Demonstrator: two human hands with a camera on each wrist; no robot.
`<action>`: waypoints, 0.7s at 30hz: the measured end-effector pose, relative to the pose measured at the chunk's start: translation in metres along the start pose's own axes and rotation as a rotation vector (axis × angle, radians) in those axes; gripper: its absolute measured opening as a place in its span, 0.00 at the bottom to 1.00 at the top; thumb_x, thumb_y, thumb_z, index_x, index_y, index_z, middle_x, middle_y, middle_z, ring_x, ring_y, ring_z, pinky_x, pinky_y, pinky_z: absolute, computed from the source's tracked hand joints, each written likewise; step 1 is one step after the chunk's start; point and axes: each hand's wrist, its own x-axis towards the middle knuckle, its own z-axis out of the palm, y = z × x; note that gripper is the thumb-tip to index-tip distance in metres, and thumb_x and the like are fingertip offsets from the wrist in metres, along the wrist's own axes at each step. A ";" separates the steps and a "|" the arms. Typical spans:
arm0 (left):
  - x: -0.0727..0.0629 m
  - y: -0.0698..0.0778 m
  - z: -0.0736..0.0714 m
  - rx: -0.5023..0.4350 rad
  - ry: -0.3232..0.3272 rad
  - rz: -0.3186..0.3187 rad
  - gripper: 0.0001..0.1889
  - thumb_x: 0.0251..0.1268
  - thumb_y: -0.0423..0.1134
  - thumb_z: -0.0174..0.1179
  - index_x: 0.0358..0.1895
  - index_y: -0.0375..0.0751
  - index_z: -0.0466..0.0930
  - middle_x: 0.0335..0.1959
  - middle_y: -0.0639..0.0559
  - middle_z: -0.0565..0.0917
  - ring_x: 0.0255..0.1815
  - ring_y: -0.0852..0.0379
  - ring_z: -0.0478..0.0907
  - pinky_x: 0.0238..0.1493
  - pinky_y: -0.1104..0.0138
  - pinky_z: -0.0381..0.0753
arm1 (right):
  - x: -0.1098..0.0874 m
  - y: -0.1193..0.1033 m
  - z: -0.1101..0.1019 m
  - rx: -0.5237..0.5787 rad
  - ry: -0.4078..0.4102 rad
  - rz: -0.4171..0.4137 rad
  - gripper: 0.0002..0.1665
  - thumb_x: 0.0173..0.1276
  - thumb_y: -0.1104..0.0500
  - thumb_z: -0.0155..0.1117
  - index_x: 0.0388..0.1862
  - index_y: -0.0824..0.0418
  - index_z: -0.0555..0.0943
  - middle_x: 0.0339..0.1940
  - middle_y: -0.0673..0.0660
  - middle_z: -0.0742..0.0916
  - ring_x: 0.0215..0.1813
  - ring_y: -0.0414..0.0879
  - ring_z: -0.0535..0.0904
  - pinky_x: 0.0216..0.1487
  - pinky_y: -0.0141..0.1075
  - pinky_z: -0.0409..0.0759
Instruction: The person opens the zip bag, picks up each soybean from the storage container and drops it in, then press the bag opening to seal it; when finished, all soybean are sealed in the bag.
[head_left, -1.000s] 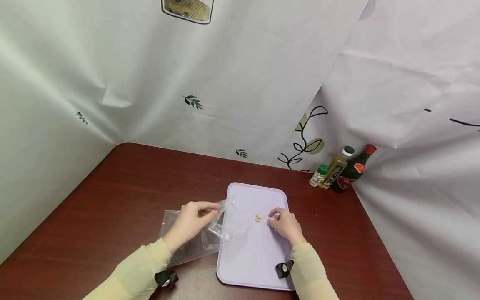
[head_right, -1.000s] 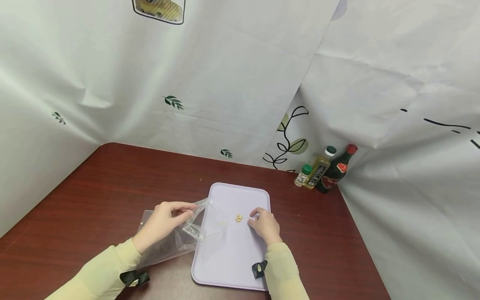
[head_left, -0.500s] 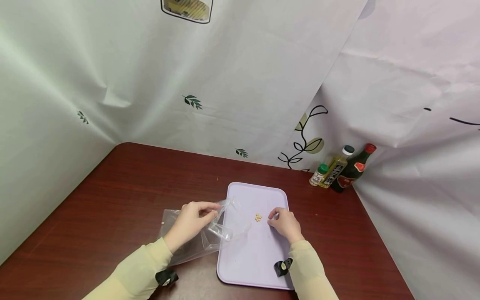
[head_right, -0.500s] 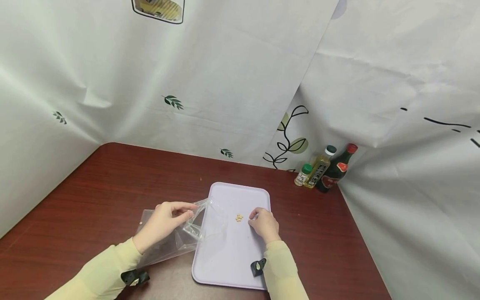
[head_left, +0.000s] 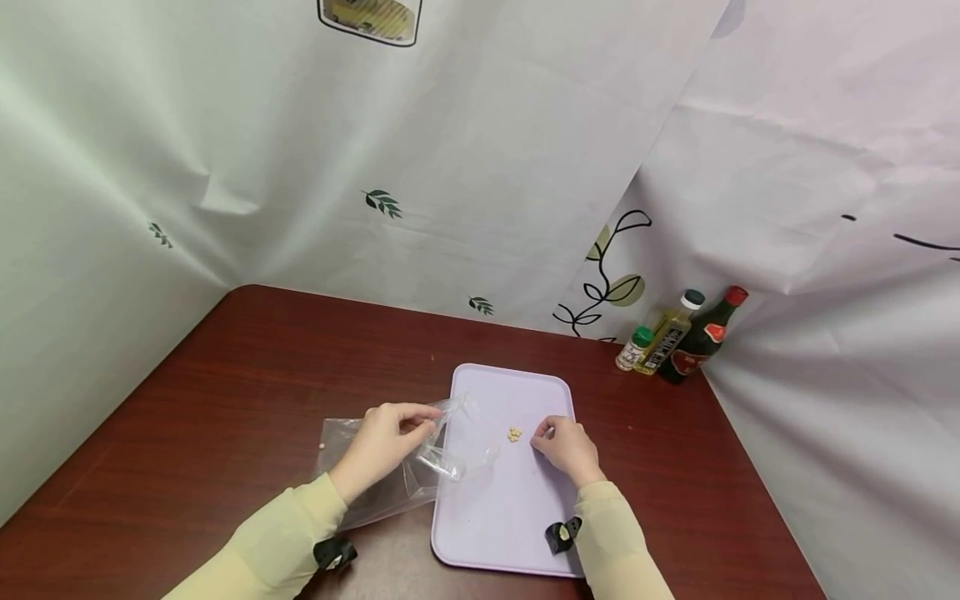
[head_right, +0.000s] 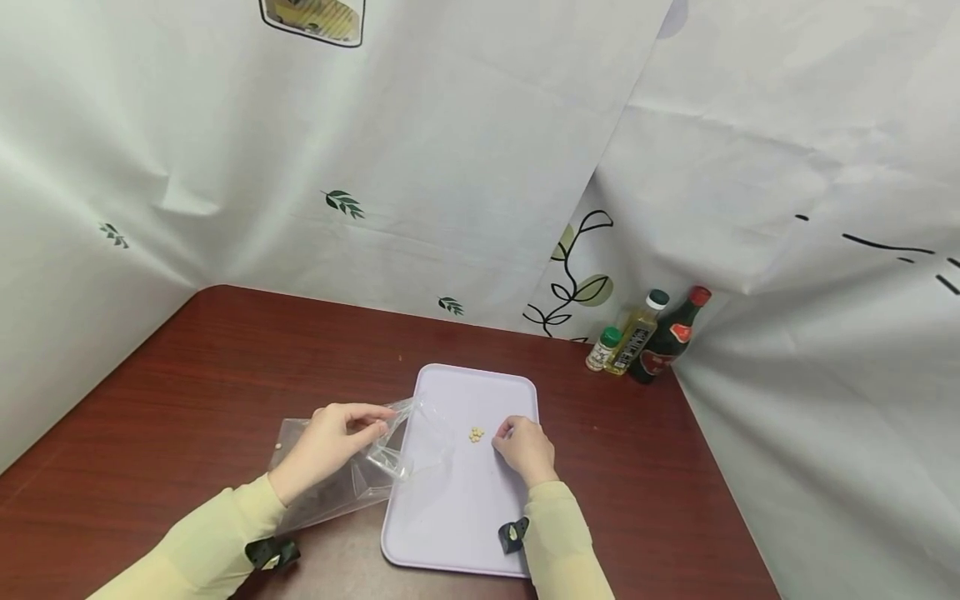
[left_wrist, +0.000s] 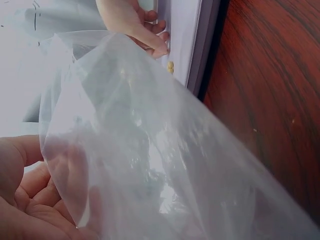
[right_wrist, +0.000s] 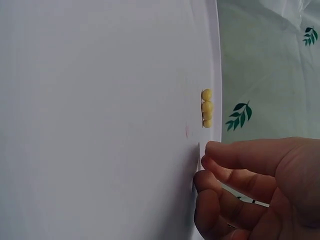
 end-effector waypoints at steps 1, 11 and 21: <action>0.000 0.000 0.000 0.004 0.001 -0.003 0.09 0.56 0.32 0.65 0.40 0.43 0.87 0.35 0.51 0.87 0.32 0.61 0.82 0.33 0.72 0.78 | 0.000 -0.001 0.000 0.003 -0.001 -0.001 0.06 0.56 0.57 0.68 0.25 0.56 0.79 0.17 0.48 0.79 0.21 0.41 0.73 0.23 0.36 0.67; 0.000 0.000 0.004 0.015 0.013 -0.005 0.09 0.55 0.32 0.65 0.40 0.43 0.87 0.36 0.50 0.87 0.32 0.61 0.82 0.30 0.72 0.77 | -0.011 -0.009 -0.001 0.075 0.008 -0.060 0.05 0.56 0.57 0.68 0.27 0.56 0.80 0.18 0.47 0.79 0.20 0.39 0.72 0.24 0.35 0.68; 0.001 0.000 0.004 0.014 0.023 0.007 0.08 0.56 0.32 0.65 0.39 0.43 0.88 0.36 0.50 0.87 0.33 0.60 0.83 0.32 0.71 0.78 | -0.020 -0.020 -0.002 0.113 0.016 -0.102 0.04 0.56 0.58 0.68 0.28 0.55 0.81 0.18 0.46 0.78 0.20 0.38 0.70 0.23 0.33 0.68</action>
